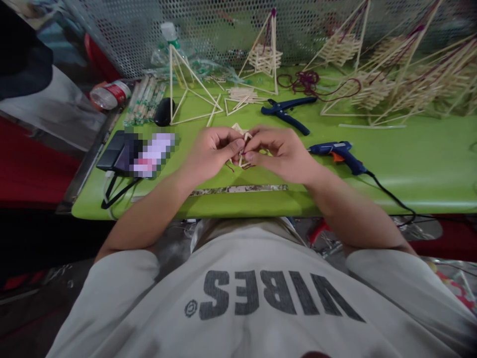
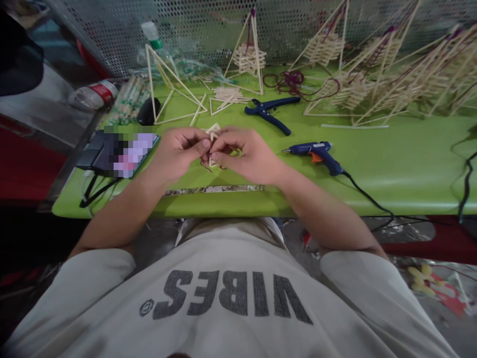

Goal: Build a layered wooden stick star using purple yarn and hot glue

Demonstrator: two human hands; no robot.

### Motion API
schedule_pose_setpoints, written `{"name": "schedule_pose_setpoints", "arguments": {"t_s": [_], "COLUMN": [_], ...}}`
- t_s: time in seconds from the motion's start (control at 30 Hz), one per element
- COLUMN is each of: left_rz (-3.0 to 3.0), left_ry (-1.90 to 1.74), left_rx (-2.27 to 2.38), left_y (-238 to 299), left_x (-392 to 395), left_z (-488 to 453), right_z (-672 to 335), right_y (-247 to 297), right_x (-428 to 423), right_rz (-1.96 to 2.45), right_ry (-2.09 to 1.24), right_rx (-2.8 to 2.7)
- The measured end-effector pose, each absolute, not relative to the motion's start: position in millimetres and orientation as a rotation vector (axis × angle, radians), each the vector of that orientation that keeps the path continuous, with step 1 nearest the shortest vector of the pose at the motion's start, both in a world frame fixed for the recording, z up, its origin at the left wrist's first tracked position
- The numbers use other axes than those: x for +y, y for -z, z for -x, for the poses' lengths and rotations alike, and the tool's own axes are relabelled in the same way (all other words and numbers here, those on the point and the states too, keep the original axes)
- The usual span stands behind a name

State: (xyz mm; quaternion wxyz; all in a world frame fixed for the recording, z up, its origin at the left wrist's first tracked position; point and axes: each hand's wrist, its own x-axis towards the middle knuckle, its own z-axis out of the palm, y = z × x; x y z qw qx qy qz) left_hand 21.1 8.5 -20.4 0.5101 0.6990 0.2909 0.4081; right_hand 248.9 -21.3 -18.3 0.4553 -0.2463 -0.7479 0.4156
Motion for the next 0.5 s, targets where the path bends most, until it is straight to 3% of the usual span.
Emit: {"name": "schedule_pose_setpoints", "arguments": {"t_s": [0.5], "left_rz": [-1.756], "left_ry": [-1.146], "left_rx": [0.780], "left_y": [15.9], "left_x": [4.3], "left_z": [-19.4], "right_z": [-247.7], "right_y": [17.5], "right_x": [-20.2], "right_rz": [0.727], "right_ry": [-1.240], "right_rx": [-1.578]}}
